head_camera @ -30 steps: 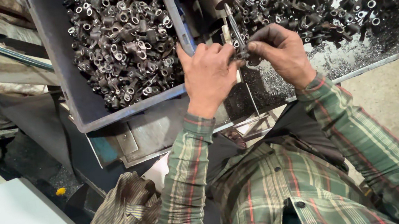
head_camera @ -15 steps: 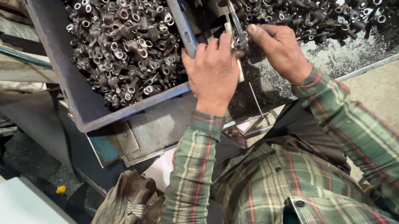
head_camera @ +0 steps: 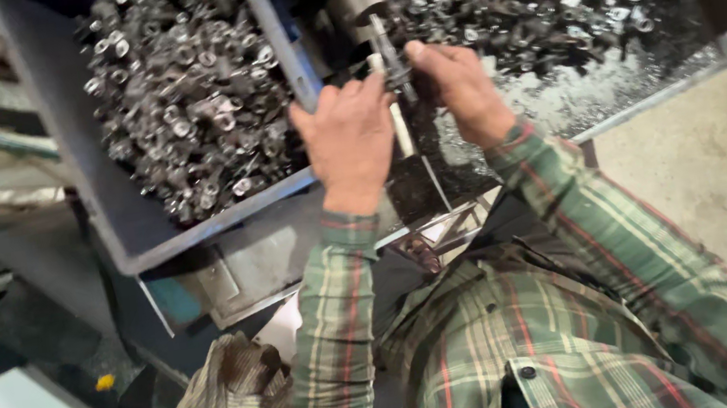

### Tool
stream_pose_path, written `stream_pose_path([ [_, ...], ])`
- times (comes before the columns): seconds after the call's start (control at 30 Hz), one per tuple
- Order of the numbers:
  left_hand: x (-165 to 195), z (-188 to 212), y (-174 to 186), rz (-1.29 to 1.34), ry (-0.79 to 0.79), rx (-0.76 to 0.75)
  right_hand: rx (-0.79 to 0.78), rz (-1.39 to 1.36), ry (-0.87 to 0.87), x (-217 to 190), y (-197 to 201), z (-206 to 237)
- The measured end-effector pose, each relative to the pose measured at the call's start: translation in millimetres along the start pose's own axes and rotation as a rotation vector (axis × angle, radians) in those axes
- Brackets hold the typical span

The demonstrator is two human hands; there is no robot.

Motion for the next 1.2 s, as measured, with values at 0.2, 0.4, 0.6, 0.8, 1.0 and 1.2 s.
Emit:
stream_pose_path([
  [0.2, 0.1, 3.7, 3.5, 0.092, -0.081, -0.11, 0.016, 0.089, 0.008, 10.5, 6.4, 7.8],
  [0.4, 0.9, 8.9, 14.0, 0.283, -0.14, -0.08, 0.008, 0.55, 0.181, 1.1, 46.5, 46.4],
  [0.6, 0.4, 13.5, 15.9, 0.339, -0.202, -0.129, 0.253, 1.679, 0.73, -56.5, 101.3, 53.3],
  [0.8, -50.1, 22.4, 11.3, 1.37, 0.369, 0.024, 0.18, 1.523, 0.71, -64.5, 118.0, 48.8],
  [1.0, -52.7, 20.3, 11.6, 1.346, 0.343, 0.064, -0.01, 0.423, 0.288, -46.2, 103.4, 51.2],
  [1.2, 2.1, 9.8, 13.5, 0.286, -0.146, -0.067, -0.085, -0.173, 0.092, 5.5, 32.4, 54.8],
])
Point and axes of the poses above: each hand's wrist, its own z-axis away from the middle knuckle, its own y-axis out of the back of the hand, x = y × z, the point moved 8 cm from there along -z, towards the middle knuckle, and after that the axes turned 2 degrees about y, right-handed, at the moved point
